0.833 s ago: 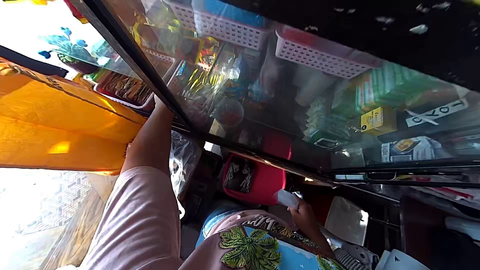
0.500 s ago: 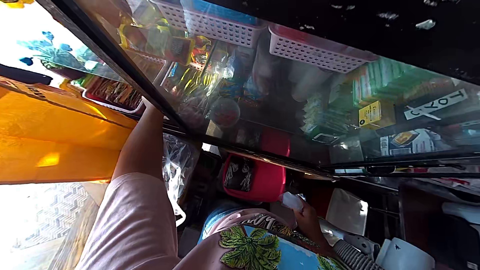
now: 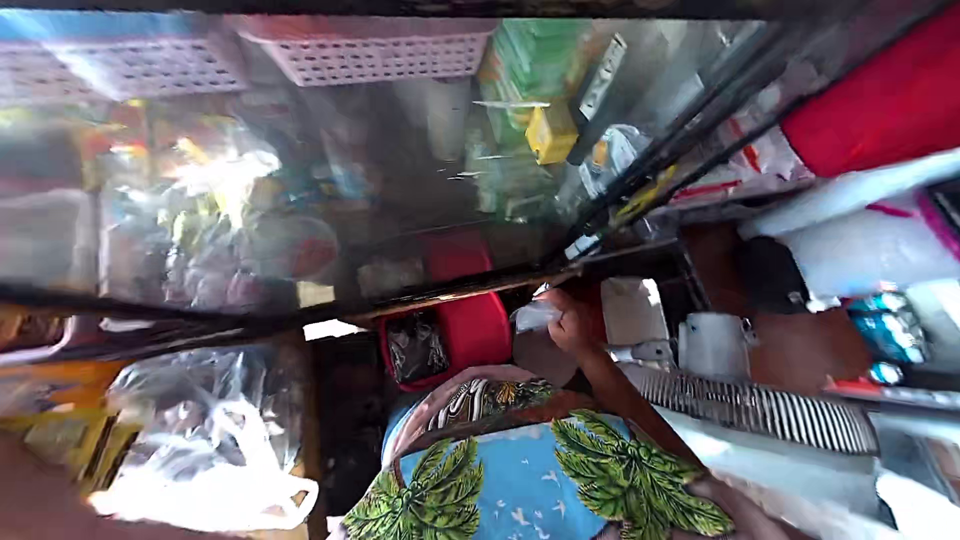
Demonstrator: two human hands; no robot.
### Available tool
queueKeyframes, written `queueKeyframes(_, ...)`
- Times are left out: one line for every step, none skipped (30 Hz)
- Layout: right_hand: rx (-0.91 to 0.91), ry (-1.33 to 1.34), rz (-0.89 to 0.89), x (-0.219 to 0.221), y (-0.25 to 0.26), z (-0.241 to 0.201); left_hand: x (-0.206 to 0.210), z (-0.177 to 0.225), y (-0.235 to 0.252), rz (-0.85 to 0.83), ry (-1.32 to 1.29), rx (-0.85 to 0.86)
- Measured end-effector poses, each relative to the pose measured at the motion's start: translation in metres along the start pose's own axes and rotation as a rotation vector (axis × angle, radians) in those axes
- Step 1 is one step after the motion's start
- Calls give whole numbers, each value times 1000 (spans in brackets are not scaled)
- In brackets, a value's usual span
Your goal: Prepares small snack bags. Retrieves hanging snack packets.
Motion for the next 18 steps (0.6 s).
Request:
queueKeyframes(-69,19,-22,7,10,-2,-12,18,-21,64,-171,97)
queueKeyframes(-146,49,-38,14,21,-6,-22,25,-37,149,-270,173)
queueKeyframes(-221,85,-44,20,32,-12,-29,26,-49,229,-308,275)
queueKeyframes(-297,124,-39,26,44,-18,-31,22,-58,281,-309,385)
queueKeyframes(-369,165,-45,30,55,-24,-33,15,-67,299,-283,462)
queueKeyframes(-443,195,-63,34,65,-30,-37,9,-81,308,-262,502)
queueKeyframes(-513,212,-84,36,75,-35,-44,8,-98,313,-233,500)
queueKeyframes(-571,228,-106,36,83,-40,-51,6,-118,320,-187,476)
queueKeyframes(-620,245,-118,36,89,-42,-58,3,-139,331,-147,440)
queueKeyframes(-662,272,-122,36,94,-43,-66,-1,-163,343,-104,390)
queueKeyframes(-693,307,-120,36,100,-43,-72,-6,-188,368,-80,343)
queueKeyframes(-709,358,-127,36,105,-44,-77,-10,-216,414,-65,303)
queueKeyframes(-719,418,-128,37,109,-47,-81,-14,-244,471,-58,272)
queueKeyframes(-723,474,-154,40,111,-50,-85,-17,-273,522,-56,242)
queueKeyframes(-726,521,-192,43,111,-53,-90,-19,-302,553,-61,203)
queueKeyframes(-733,552,-232,47,109,-58,-94,-19,-331,574,-61,148)
queueKeyframes(-749,571,-280,53,105,-66,-99,-18,-358,595,-58,92)
queueKeyframes(-768,582,-337,59,99,-76,-104,-14,-384,620,-46,38)
Point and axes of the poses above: each hand's wrist, its own y-axis towards the middle knuckle, its own x-axis out of the palm, z = x × y, the point moved 2 cm from there along y, towards the middle knuckle, and after that the axes turned 5 degrees about y, right-handed, at the moved point
